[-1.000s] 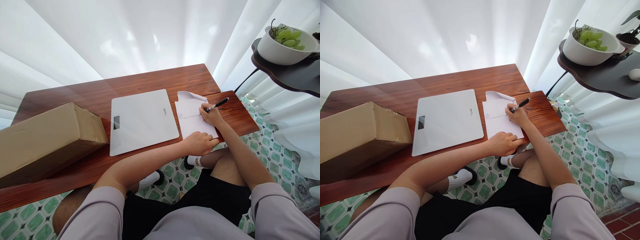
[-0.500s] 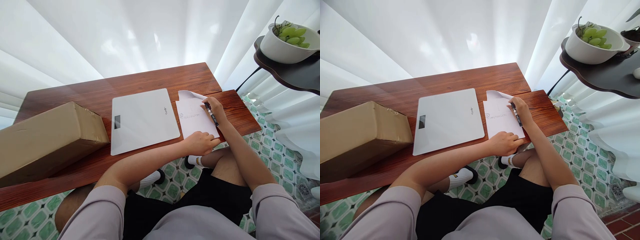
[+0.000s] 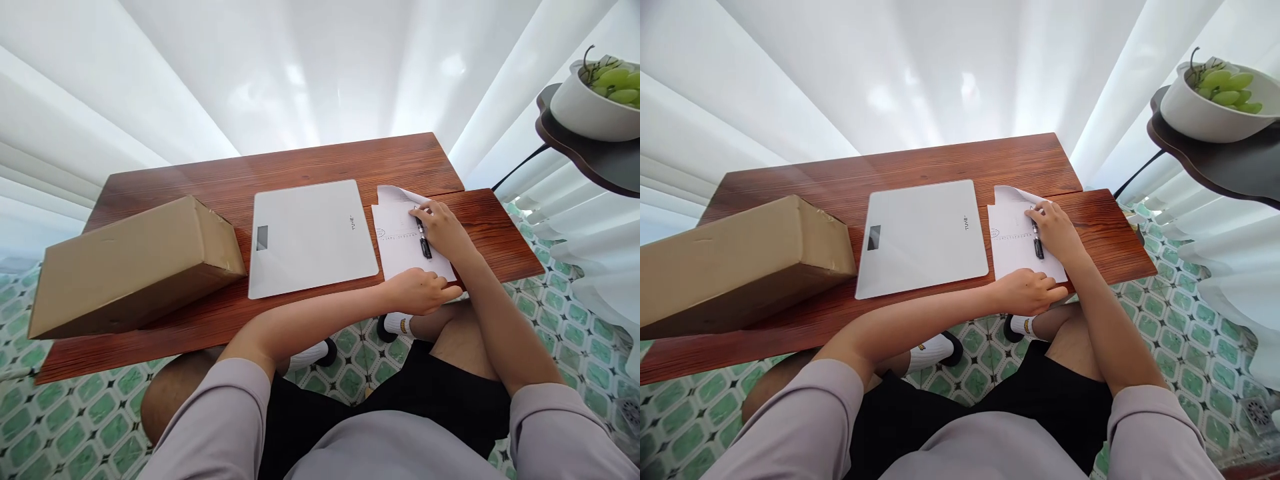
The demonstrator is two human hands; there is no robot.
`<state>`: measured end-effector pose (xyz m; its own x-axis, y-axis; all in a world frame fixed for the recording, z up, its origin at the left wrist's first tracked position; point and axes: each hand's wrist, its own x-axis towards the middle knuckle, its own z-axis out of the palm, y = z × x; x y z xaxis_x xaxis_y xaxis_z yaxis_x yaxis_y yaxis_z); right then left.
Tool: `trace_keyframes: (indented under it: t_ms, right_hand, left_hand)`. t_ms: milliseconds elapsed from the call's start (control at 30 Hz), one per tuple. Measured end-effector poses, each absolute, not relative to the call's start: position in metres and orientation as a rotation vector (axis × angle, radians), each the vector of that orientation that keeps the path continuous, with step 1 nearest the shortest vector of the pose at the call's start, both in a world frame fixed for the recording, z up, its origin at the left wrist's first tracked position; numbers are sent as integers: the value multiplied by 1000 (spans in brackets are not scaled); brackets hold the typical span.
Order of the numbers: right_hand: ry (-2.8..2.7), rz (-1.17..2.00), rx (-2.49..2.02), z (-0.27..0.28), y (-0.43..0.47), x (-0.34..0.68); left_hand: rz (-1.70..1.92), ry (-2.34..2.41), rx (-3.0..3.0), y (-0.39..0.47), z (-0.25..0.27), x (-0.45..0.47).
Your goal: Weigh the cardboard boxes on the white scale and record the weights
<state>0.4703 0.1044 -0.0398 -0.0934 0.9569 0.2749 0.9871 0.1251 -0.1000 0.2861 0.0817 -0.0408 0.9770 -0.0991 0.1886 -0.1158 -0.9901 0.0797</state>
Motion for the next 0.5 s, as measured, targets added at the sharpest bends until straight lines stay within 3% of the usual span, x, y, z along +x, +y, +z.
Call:
trace_keyframes:
  t_ms: [233, 500]
  right_hand:
    - [-2007, -277, -1823, -33, 109, 455]
    - [-1886, -173, -1520, -11, 113, 393]
  left_hand:
    - [281, -195, 3057, 79, -33, 282]
    - [396, 46, 3129, 79, 11, 215]
